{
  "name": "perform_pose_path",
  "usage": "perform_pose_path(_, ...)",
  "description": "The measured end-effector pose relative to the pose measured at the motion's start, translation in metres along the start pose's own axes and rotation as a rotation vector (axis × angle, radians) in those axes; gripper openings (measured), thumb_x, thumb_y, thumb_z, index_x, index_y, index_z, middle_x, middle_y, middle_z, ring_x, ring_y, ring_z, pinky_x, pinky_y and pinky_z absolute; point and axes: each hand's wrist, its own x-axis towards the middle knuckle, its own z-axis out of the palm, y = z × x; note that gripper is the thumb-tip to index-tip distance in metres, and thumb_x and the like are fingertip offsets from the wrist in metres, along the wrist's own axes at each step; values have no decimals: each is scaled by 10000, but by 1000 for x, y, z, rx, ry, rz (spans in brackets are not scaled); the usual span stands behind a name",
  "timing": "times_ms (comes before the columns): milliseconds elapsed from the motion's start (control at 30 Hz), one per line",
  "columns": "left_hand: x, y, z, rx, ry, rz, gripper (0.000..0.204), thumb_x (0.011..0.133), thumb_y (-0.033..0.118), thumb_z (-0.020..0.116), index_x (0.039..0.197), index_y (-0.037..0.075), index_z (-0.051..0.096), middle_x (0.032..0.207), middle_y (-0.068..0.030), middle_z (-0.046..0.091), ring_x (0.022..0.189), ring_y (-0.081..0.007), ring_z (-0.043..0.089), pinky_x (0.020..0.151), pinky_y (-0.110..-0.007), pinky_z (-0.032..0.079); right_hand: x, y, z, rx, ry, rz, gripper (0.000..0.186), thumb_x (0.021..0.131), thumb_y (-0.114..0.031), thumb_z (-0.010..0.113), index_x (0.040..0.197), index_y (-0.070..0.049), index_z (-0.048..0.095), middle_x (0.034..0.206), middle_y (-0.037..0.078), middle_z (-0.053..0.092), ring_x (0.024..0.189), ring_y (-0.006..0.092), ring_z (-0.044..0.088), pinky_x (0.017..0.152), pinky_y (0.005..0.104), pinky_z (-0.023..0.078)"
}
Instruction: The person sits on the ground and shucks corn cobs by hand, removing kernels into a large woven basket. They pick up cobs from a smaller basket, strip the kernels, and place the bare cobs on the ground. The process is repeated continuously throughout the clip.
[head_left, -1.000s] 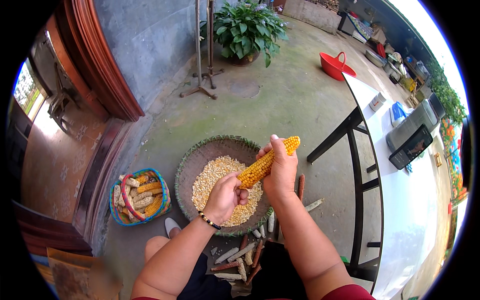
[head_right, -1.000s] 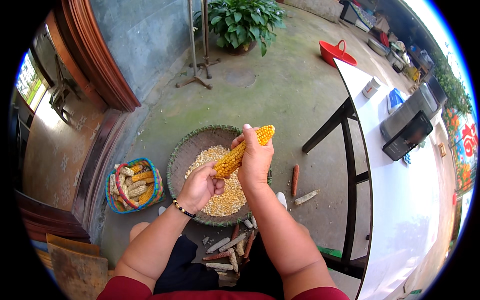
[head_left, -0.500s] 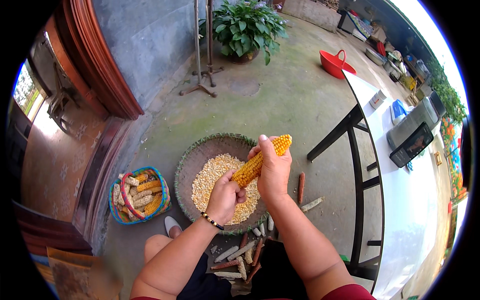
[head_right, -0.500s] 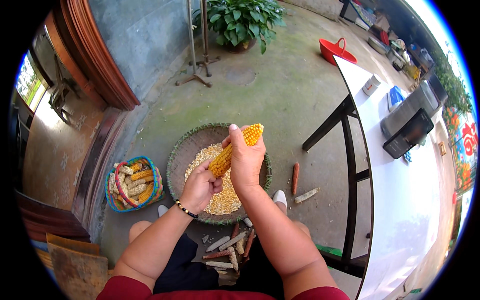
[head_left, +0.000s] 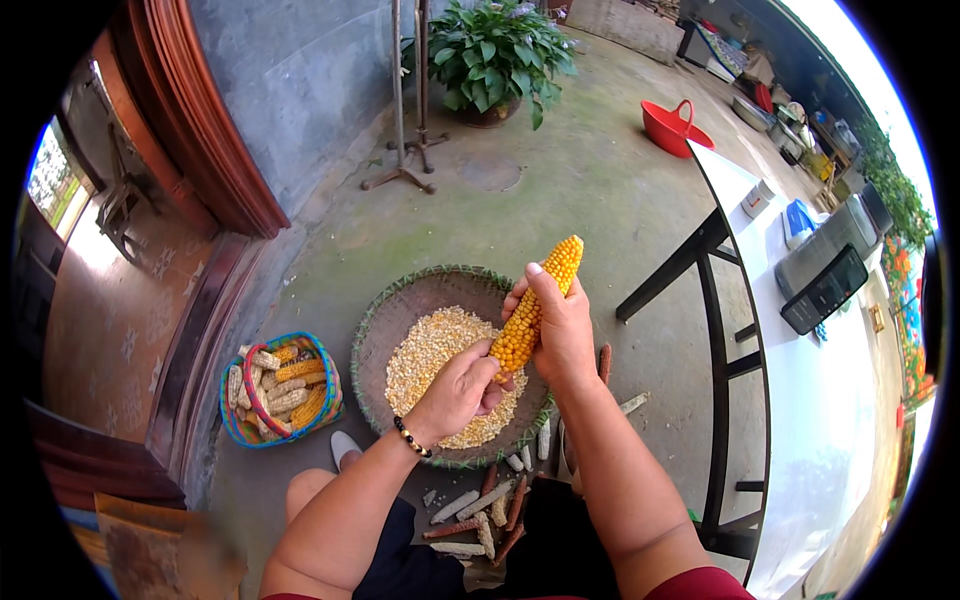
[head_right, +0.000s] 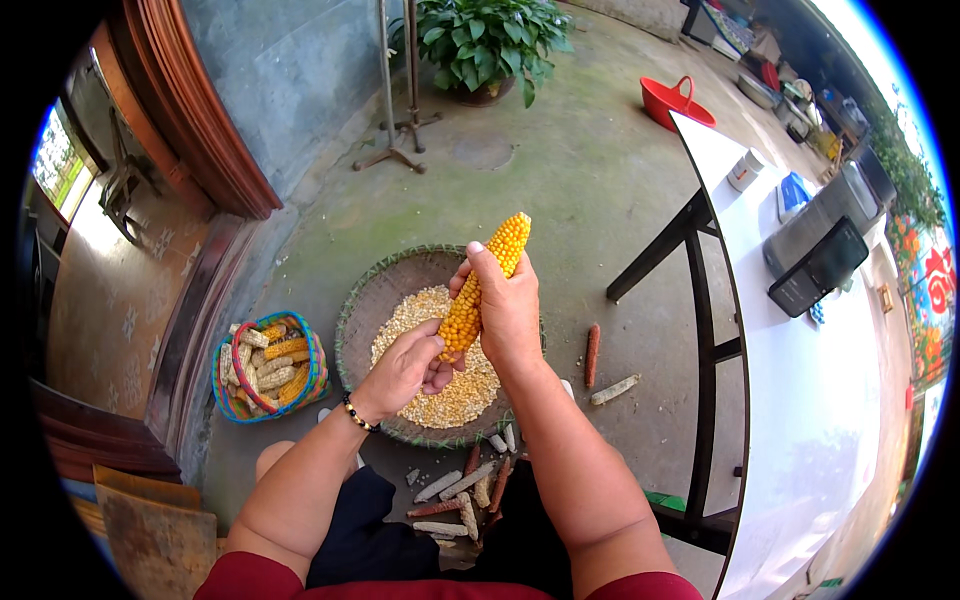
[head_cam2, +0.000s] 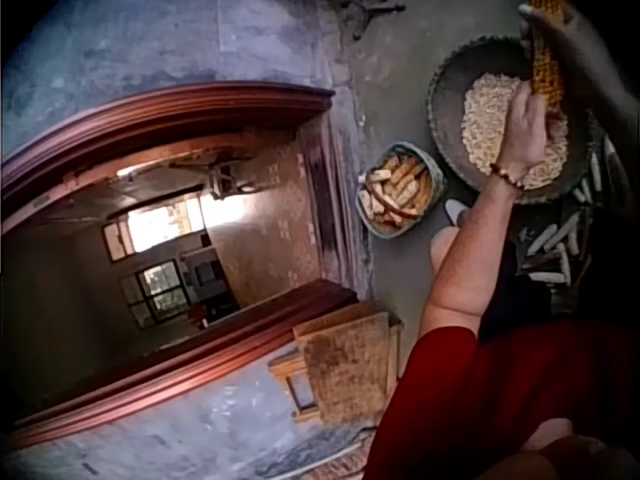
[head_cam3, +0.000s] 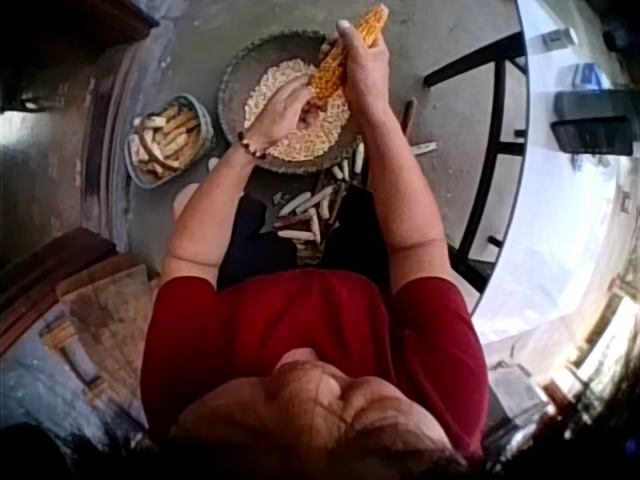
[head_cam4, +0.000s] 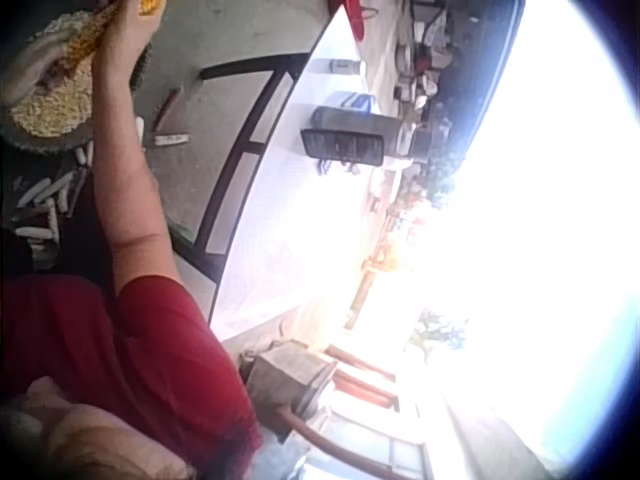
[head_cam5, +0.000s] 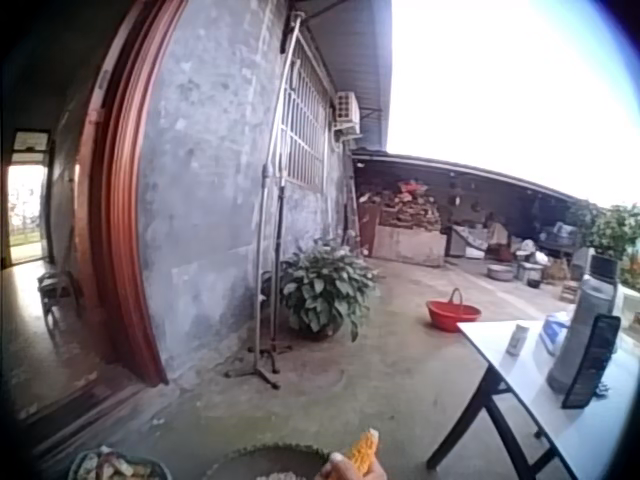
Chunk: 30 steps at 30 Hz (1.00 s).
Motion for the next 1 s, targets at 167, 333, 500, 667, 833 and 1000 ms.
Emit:
perform_pose_path(167,6,-14,0,592,133,270,276,960,207,337,1119,16,457,789,-45,558,544,-93,450,521,-229,387,-1,9,1,6,67,-15,225,863,-200,627,919,-68,454,728,50,541,611,154,560,544,304,492)
perform_pose_path(333,1,-9,19,597,406,288,273,903,119,414,1117,-33,488,773,-250,585,697,-414,577,628,-442,452,0,13,0,46,130,-31,221,865,-194,624,910,-76,443,716,46,530,597,151,549,530,302,489)
perform_pose_path(500,0,-6,28,695,505,337,273,902,113,422,1114,-42,495,748,-257,591,707,-400,608,630,-438,470,-1,13,1,74,142,-44,230,869,-200,625,904,-74,435,710,47,522,591,154,542,523,302,485)
perform_pose_path(667,3,-11,26,594,542,352,232,908,91,421,1061,-45,532,734,-231,602,682,-349,625,613,-415,473,-8,11,4,-13,80,-104,234,872,-198,623,908,-63,435,712,48,521,593,156,542,523,300,481)
perform_pose_path(833,2,-6,22,397,462,200,266,949,174,437,1087,-36,524,746,-171,607,675,-240,625,606,-357,470,-6,6,2,19,125,-95,229,866,-186,627,908,-63,438,714,46,524,585,153,542,520,294,476)
perform_pose_path(1000,5,-3,18,496,315,288,338,965,264,443,1129,-25,505,815,-148,608,716,-201,613,645,-320,476,-5,4,-1,-9,135,-60,219,865,-175,623,901,-63,438,712,48,524,583,152,542,518,288,473)
